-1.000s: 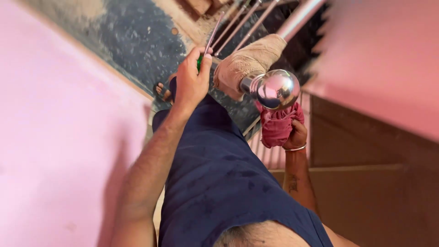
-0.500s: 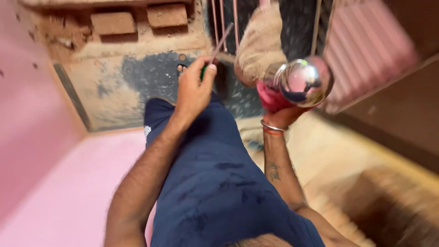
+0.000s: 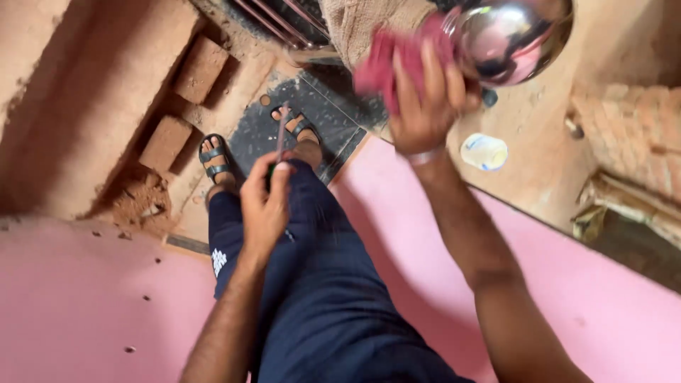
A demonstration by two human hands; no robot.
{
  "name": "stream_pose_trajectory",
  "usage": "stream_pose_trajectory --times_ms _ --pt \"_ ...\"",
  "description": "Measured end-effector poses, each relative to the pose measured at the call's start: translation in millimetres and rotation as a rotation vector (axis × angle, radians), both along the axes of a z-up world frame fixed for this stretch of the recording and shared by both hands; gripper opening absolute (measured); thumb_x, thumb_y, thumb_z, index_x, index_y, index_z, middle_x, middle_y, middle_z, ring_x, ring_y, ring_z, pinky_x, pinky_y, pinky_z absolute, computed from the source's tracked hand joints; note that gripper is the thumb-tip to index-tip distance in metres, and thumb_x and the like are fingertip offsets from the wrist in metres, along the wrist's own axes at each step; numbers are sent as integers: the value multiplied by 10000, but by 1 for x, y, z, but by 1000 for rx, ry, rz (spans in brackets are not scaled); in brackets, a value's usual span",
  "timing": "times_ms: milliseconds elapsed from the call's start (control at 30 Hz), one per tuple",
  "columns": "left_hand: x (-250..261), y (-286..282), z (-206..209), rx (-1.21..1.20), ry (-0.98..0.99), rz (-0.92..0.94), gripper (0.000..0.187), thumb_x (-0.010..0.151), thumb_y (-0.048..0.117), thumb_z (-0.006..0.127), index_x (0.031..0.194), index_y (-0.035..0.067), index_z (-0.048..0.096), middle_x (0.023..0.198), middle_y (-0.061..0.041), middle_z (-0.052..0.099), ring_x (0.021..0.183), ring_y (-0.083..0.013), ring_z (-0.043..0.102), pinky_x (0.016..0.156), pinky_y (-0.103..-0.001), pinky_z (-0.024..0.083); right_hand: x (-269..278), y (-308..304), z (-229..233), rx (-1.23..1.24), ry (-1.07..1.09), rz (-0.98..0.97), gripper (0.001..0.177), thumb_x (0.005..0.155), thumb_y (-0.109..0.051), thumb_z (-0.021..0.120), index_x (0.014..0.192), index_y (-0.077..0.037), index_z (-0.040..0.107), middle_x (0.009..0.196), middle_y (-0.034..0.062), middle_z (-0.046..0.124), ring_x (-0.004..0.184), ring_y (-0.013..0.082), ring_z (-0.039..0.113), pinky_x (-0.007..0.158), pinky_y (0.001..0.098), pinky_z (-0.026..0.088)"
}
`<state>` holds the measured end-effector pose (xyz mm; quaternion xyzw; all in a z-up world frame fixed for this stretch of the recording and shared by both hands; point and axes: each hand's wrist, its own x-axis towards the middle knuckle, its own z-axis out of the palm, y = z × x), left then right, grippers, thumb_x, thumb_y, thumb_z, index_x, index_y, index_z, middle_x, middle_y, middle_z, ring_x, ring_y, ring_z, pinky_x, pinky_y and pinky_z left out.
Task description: The recorder is using a screwdriver and a cloth to fix or clean a metal stair railing.
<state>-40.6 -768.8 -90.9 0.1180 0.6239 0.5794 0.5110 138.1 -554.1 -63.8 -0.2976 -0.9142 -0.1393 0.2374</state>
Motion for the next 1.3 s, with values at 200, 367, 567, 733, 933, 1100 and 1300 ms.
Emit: stream_pose_trajectory --times_ms 200,367,567,733,933,1100,1300 --pt "-74 -66 -39 -165 -13 -121 233 1057 171 566 1226 39 656 878 7 668 621 -20 470 516 -190 383 7 -28 -19 45 -143 -297 518 864 8 631 1359 -90 750 1546 85 531 1452 310 348 1199 470 274" --pt "-94 -79 -67 -54 -99 -35 206 1078 124 549 1245 32 628 938 -20 685 661 -18 491 579 -170 401 4 -40 4 -1 37 -264 481 820 -4 646 1290 -61 730 1502 94 562 1437 305 399 1162 480 303" --pt "-75 -30 -56 -55 -176 -50 172 1073 78 544 1206 12 630 919 -32 656 643 -25 480 540 -177 368 -38 -21 36 -31 -194 -385 489 899 -40 630 1381 -66 709 1494 132 557 1324 281 418 1032 474 300" --pt "-54 5 -26 2 -36 -253 225 1059 71 506 1262 35 595 928 -43 676 621 -41 533 508 -203 443 59 -41 -11 -132 100 -599 541 851 -16 599 1389 8 644 1473 208 519 1392 392 401 1172 548 300" --pt "-19 78 -1 179 76 -480 219 1064 108 470 1238 38 582 936 -23 640 611 -45 559 509 -252 500 58 -65 20 -296 464 -655 557 860 85 583 1410 21 640 1477 209 552 1424 375 499 1255 476 341" --pt "8 122 43 134 68 -599 341 1105 214 480 1420 96 535 704 -23 541 506 -39 521 486 -261 485 31 -80 20 -534 685 -480 553 919 59 617 1465 -4 560 1435 184 547 1391 322 540 1237 418 426" --pt "22 141 58 715 688 -553 580 940 213 741 1389 -43 477 1224 -280 566 1137 -408 575 983 -437 518 5 -89 44 -757 773 -353 444 926 -33 722 1326 -69 531 1334 139 559 1247 253 561 1114 354 458"
